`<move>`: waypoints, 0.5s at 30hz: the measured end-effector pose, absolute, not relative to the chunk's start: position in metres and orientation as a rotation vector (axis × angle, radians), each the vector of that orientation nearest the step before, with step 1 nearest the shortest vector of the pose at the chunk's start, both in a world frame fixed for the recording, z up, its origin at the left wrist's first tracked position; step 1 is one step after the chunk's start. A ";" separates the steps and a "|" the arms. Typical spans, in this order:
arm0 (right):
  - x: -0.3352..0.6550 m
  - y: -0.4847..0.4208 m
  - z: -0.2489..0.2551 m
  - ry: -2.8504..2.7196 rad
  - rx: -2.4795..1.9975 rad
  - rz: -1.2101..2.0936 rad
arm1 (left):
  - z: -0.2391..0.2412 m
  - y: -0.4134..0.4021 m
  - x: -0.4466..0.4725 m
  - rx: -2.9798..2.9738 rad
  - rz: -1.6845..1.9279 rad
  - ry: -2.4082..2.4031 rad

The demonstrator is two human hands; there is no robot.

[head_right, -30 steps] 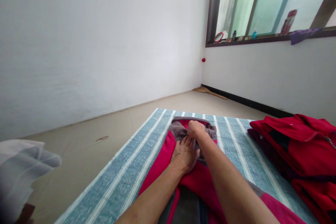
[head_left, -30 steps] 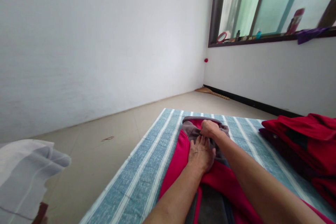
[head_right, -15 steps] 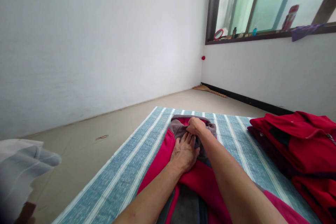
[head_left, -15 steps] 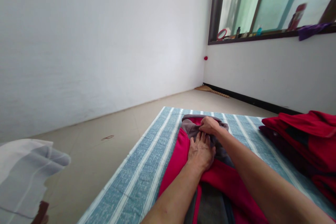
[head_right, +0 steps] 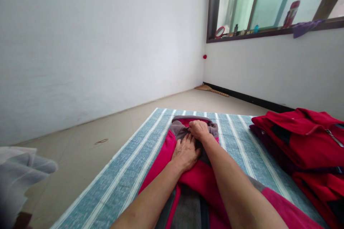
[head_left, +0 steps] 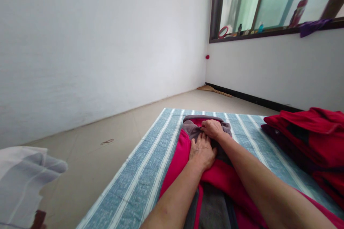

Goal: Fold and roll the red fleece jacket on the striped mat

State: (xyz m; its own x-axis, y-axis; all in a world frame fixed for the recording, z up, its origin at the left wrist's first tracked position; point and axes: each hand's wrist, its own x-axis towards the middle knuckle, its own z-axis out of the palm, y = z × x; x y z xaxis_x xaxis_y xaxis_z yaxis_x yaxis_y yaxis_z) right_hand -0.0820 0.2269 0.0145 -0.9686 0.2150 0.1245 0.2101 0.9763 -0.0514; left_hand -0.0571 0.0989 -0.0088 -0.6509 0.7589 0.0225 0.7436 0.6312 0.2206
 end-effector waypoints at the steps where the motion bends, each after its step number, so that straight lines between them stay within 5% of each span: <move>1: -0.079 0.226 0.017 -2.976 -0.338 0.053 | -0.009 0.099 -0.058 1.271 0.305 2.763; 15: 0.000 0.229 0.025 -2.914 -0.332 0.356 | 0.005 0.104 -0.066 1.174 0.197 2.641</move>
